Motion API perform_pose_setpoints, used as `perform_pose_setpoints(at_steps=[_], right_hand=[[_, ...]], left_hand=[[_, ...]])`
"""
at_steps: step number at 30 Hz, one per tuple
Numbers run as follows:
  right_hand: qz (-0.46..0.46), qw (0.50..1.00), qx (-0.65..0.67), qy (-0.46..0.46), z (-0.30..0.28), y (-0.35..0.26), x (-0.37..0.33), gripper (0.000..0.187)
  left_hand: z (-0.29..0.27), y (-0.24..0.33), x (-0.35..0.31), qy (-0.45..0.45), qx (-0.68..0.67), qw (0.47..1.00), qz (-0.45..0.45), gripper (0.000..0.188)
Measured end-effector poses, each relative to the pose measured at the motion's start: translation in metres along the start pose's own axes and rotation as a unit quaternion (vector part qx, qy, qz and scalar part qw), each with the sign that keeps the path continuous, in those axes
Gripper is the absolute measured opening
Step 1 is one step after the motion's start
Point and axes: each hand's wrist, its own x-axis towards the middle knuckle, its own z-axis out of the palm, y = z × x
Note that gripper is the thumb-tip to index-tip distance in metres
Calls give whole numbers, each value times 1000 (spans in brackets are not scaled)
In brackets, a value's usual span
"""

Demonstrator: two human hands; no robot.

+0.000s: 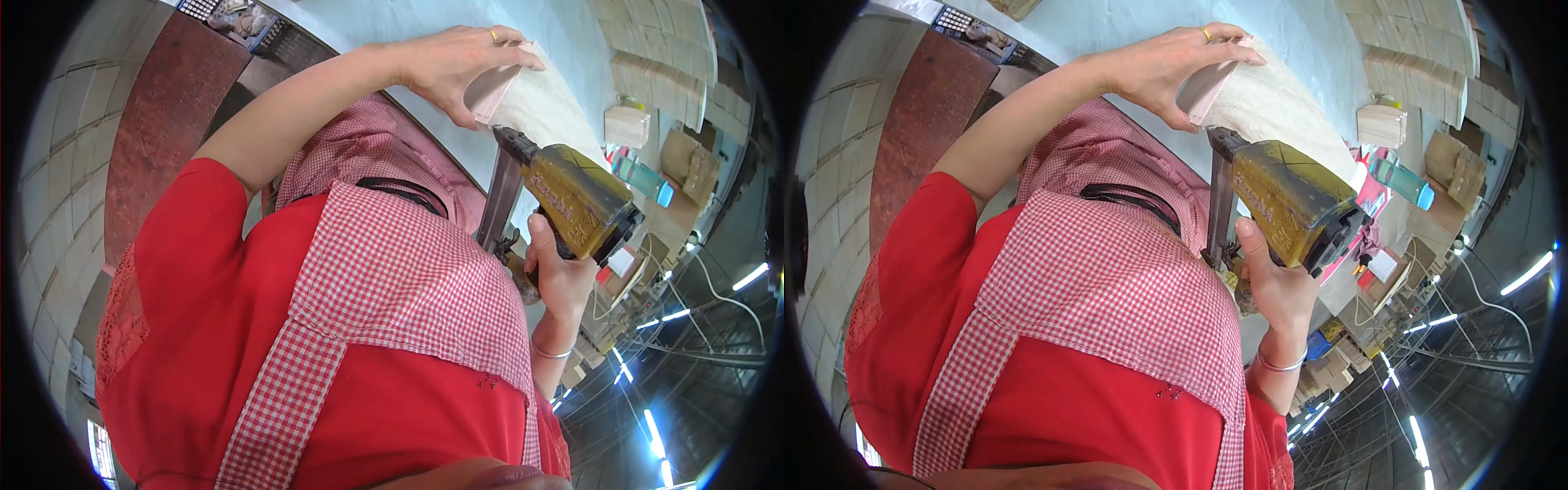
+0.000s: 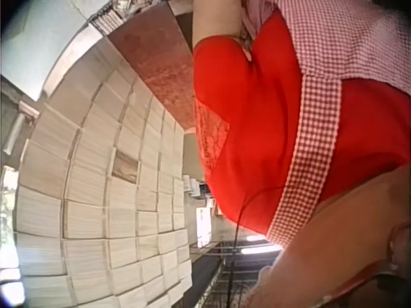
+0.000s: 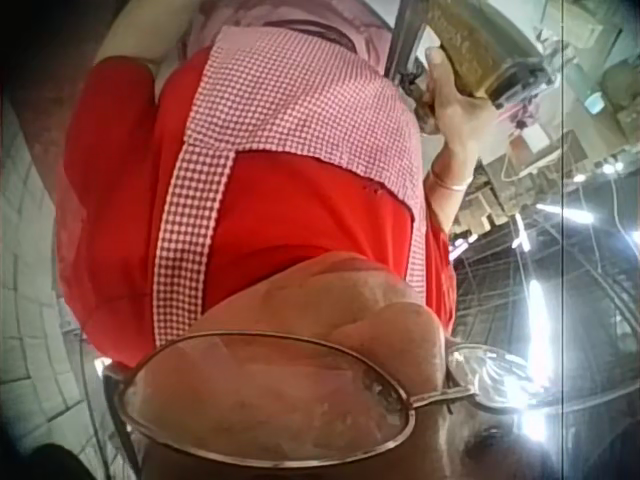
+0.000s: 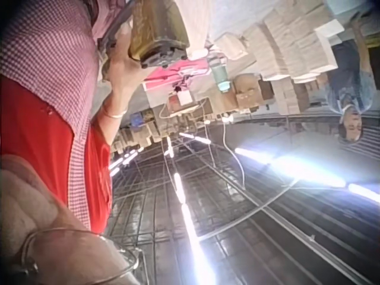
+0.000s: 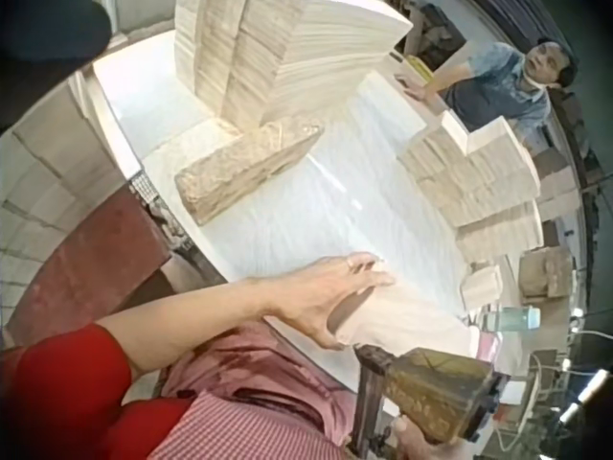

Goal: Assembling and securing wooden boxes using glue and a pneumatic nail gun.

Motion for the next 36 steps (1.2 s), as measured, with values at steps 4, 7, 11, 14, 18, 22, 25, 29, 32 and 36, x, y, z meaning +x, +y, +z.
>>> perform_pose_setpoints(at_steps=[4, 7, 11, 14, 18, 22, 25, 29, 32, 36], right_hand=[[-2, 1000, -14, -2, -3, -2, 2, 29], [-3, 1000, -22, -6, -4, -2, 4, 29], [-60, 997, -43, -16, -12, -4, 13, 28], [-30, 997, -74, -3, -11, -23, 27, 28], [-36, 995, -94, -5, -11, -35, 44, 28], [-22, 995, -91, -19, -12, -40, 54, 33], [-7, 995, -95, -26, -14, -43, 57, 36], [2, 993, -118, -33, -16, -51, 58, 35], [12, 989, -140, -39, -16, -50, 58, 36], [-127, 975, -173, -56, -24, -37, 68, 39]], left_hand=[[0, -1, 1, 1, 5, 1000, -5, 106], [0, -2, 0, 2, 7, 1000, -7, 108], [2, 0, -3, 20, -17, 1000, -8, 116], [3, -2, -5, 32, -32, 999, -9, 123], [4, -3, -7, 26, -27, 999, -24, 126], [4, -4, -6, 31, -32, 999, -23, 126], [5, -5, -6, 35, -28, 999, -22, 127], [3, -2, -6, 38, -28, 999, -19, 127], [5, -3, -10, 40, -29, 999, -18, 128], [8, -4, -9, 36, -31, 999, -17, 128]])
